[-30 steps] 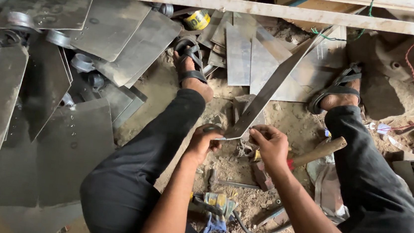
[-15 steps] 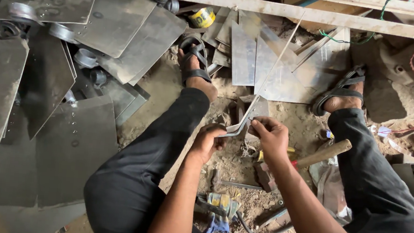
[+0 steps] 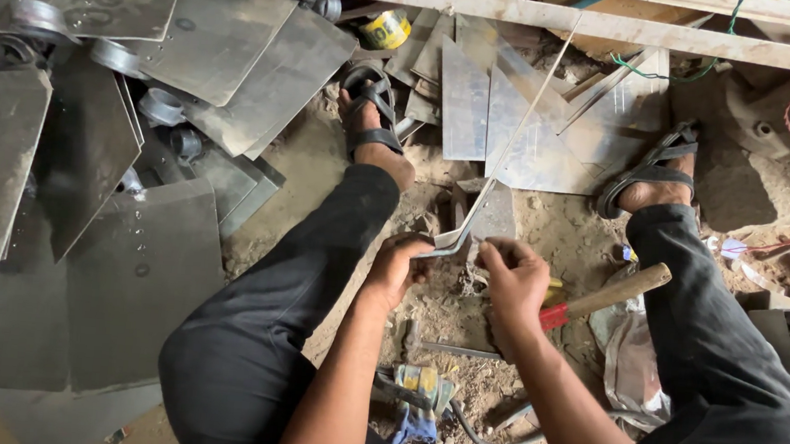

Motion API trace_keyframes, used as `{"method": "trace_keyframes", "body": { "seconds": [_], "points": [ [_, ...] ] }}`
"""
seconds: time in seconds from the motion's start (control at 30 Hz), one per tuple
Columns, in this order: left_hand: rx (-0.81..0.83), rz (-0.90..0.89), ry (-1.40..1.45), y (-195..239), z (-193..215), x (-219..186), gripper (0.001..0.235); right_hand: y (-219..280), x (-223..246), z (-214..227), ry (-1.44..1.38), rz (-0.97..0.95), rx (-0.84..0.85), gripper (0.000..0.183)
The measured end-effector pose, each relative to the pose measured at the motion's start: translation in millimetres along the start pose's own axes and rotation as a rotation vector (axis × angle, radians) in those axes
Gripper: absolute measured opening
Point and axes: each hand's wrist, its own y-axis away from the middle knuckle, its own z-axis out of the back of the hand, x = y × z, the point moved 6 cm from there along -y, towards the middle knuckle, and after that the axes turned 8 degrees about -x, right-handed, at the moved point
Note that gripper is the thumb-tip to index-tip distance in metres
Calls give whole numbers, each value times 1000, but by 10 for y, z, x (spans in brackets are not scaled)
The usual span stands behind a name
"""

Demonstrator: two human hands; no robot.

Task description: The person joins a metal pipe to a metal plate using a welding tool, then strikes the plate repeatedly with a hammer. They continue to alternate between hammering the plate and welding the pipe to secure the connection.

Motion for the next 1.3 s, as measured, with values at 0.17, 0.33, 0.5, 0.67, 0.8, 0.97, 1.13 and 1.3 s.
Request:
{"method": "trace_keyframes", "body": {
  "seconds": [0.17, 0.33, 0.5, 0.67, 0.8, 0.97, 1.13, 1.3],
  "points": [
    [3, -9, -8, 17, -1, -16, 14, -63, -115, -122, -111, 119, 113, 16],
    [0, -6, -22, 14, -11, -7, 15, -150, -65, -80, -45, 137, 92, 15],
    [14, -37, -20, -1, -3, 29, 14, -175, 19, -64, 131, 138, 119, 16],
    [-3, -40, -12, 16, -4, 8, 14, -195, -75, -79, 122, 193, 161, 18],
    [17, -51, -4, -12, -7, 30, 15, -180, 80, -75, 363, 327, 165, 19],
    [27, -72, -31, 18, -27, -16, 15, -101, 157, -111, 56, 114, 173, 18],
    [6, -52, -53, 74, -72, -37, 15, -139, -144, -125, -366, -48, 179, 15],
    [-9, -87, -73, 142, -120, -102, 17, -248, -503, -173, -440, -151, 173, 15]
  ]
}}
